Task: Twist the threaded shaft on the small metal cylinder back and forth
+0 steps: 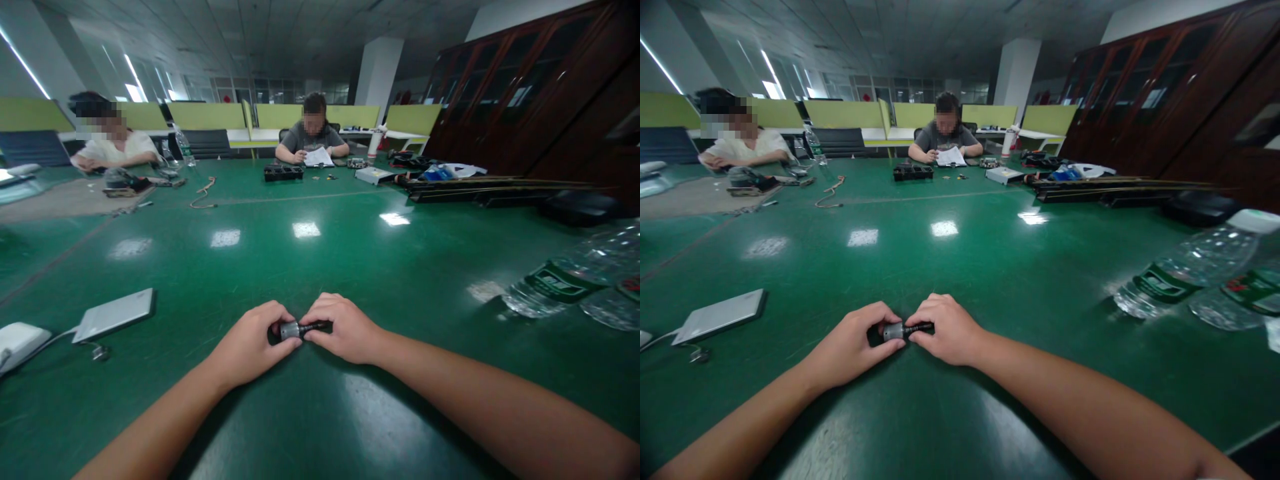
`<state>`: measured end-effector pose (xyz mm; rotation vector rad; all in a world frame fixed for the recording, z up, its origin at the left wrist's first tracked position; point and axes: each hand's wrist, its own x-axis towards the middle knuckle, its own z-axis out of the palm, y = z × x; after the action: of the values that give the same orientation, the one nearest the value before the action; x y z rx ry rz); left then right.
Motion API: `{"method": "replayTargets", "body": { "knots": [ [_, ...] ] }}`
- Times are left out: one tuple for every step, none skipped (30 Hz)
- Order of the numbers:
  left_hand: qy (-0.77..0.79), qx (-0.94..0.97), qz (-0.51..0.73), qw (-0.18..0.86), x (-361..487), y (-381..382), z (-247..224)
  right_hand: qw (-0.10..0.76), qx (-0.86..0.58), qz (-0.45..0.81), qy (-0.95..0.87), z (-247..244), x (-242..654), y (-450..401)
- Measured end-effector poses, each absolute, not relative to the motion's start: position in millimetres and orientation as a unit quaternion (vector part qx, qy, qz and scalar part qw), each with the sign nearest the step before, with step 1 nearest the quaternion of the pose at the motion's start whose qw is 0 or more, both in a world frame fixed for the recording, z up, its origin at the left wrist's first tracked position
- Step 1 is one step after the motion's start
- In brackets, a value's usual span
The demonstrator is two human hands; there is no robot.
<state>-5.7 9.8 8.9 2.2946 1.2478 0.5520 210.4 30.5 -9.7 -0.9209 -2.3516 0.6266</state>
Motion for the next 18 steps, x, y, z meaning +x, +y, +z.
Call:
{"method": "replayTargets", "body": {
  "knots": [
    [0.452, 0.838, 0.200, 0.231, -5.8, 9.9, 9.0, 0.265, -0.341, 0.232, -0.871, -9.6, 210.4, 30.5],
    [0.449, 0.841, 0.198, 0.229, -6.0, 10.1, 9.2, 0.264, -0.342, 0.232, -0.872, -9.5, 210.4, 30.5],
    [0.445, 0.844, 0.196, 0.227, -6.2, 10.4, 9.2, 0.262, -0.344, 0.231, -0.872, -9.3, 210.4, 30.5],
    [0.443, 0.846, 0.194, 0.225, -6.4, 10.6, 9.2, 0.260, -0.344, 0.230, -0.872, -9.0, 210.5, 30.4],
    [0.441, 0.848, 0.191, 0.223, -6.6, 10.9, 9.0, 0.259, -0.344, 0.229, -0.873, -8.6, 210.6, 30.3],
    [0.439, 0.849, 0.190, 0.222, -6.8, 11.1, 8.7, 0.258, -0.341, 0.228, -0.875, -8.1, 210.7, 30.3],
    [0.439, 0.850, 0.189, 0.222, -7.0, 11.2, 8.4, 0.259, -0.337, 0.227, -0.876, -7.5, 210.9, 30.2],
    [0.439, 0.850, 0.189, 0.222, -7.1, 11.2, 8.1, 0.259, -0.333, 0.228, -0.877, -7.0, 211.0, 30.1],
    [0.438, 0.850, 0.188, 0.222, -7.3, 11.2, 7.8, 0.260, -0.331, 0.228, -0.878, -6.4, 211.1, 30.1],
    [0.438, 0.850, 0.188, 0.223, -7.5, 11.0, 7.5, 0.261, -0.330, 0.229, -0.878, -5.9, 211.2, 30.1],
    [0.437, 0.851, 0.188, 0.224, -7.7, 10.8, 7.4, 0.262, -0.330, 0.228, -0.878, -5.5, 211.3, 30.2],
    [0.437, 0.851, 0.187, 0.224, -7.9, 10.6, 7.4, 0.262, -0.329, 0.228, -0.878, -5.2, 211.3, 30.3],
    [0.437, 0.851, 0.186, 0.224, -8.1, 10.3, 7.4, 0.262, -0.327, 0.227, -0.879, -5.0, 211.3, 30.4],
    [0.437, 0.851, 0.184, 0.224, -8.3, 10.1, 7.4, 0.263, -0.326, 0.227, -0.879, -4.8, 211.2, 30.6],
    [0.438, 0.851, 0.183, 0.224, -8.4, 9.9, 7.5, 0.262, -0.325, 0.227, -0.880, -4.7, 211.2, 30.8],
    [0.438, 0.851, 0.182, 0.224, -8.6, 9.9, 7.5, 0.262, -0.325, 0.228, -0.880, -4.6, 211.3, 30.9],
    [0.438, 0.851, 0.182, 0.224, -8.6, 10.0, 7.5, 0.262, -0.325, 0.229, -0.879, -4.5, 211.3, 31.0],
    [0.439, 0.851, 0.182, 0.224, -8.7, 10.1, 7.4, 0.263, -0.326, 0.230, -0.879, -4.5, 211.4, 31.1]
  ]
}}
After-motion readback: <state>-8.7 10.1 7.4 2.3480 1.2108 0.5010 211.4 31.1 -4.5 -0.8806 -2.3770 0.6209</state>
